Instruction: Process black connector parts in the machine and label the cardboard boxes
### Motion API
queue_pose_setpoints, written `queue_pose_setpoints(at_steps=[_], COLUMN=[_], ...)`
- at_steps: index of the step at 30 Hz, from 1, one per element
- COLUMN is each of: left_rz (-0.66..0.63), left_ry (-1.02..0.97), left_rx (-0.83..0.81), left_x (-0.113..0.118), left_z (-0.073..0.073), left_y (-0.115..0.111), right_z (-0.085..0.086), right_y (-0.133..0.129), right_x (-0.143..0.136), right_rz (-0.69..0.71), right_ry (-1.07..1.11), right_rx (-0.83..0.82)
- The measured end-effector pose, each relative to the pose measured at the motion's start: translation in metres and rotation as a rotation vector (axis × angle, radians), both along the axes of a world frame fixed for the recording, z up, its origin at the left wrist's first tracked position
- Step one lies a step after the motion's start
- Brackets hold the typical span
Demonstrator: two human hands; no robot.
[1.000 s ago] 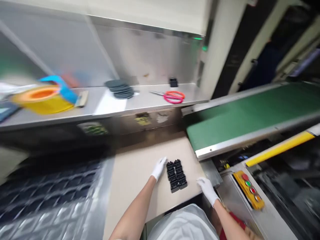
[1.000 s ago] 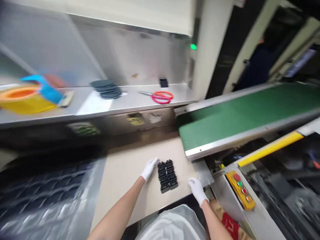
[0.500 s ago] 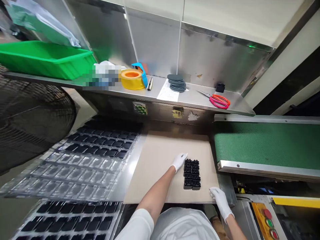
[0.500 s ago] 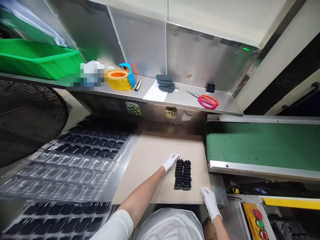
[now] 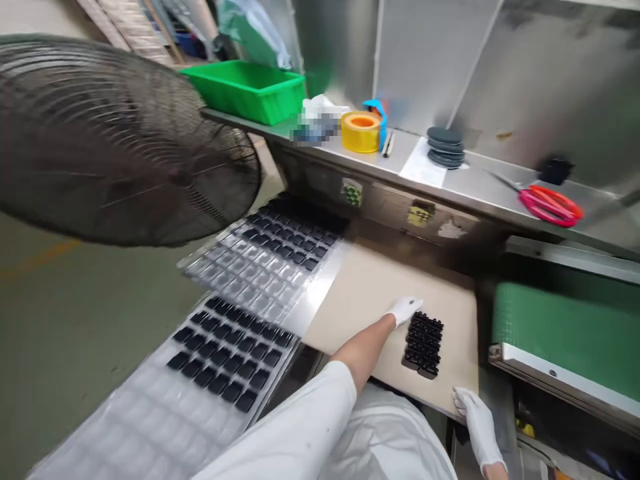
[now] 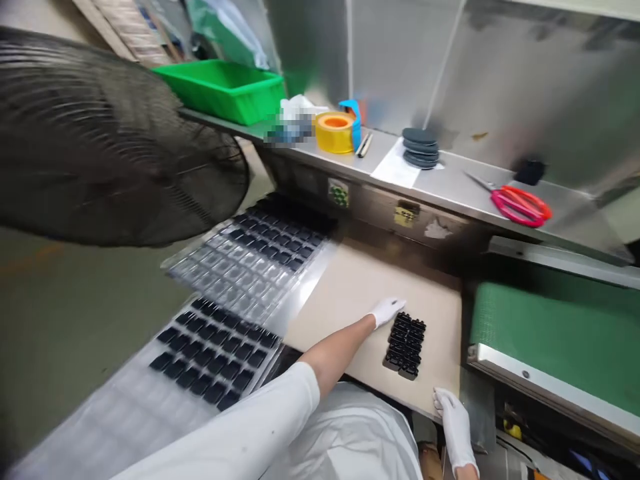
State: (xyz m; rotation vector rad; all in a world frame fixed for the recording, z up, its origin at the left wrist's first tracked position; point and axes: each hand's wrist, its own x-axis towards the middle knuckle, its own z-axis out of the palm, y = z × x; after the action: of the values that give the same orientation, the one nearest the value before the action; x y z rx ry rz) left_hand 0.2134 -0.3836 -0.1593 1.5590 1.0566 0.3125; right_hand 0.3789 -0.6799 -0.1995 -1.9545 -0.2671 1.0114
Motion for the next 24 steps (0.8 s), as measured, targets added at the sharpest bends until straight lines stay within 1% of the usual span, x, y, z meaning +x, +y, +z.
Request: queue_pose_setpoints(at_steps=[5,8,15,19,24], left_rz=[0.033,0.027,-0.011,-0.012,-0.004], left_ry=[0.029,0.039,0.045,0.054,0.041], left_rx=[-0.052,-0.065,-0.059,-0.058,-0.059], left_x=[0.002,0.004,0.005,0.005,0.005], left_z=[-0.006,-0.008,-0.011,-0.014,-0.014], left_y=[0.006,0.007,0.011,0.012,0.012], right_z=[-0.003,-0.005,-0.012,-0.014,-0.010], right_y=[0.001,0.000,0.000,0.001,0.002], right_x=[0.010,0.014,0.016,0.016,0.015], right_rz=[0.072,0.093,0.065,0.086,0.094], right_ry=[0.000,0.018,0.044,0.026,0.020], right_rx=[-0.028,-0.051,-0.090,-0.116,-0.117])
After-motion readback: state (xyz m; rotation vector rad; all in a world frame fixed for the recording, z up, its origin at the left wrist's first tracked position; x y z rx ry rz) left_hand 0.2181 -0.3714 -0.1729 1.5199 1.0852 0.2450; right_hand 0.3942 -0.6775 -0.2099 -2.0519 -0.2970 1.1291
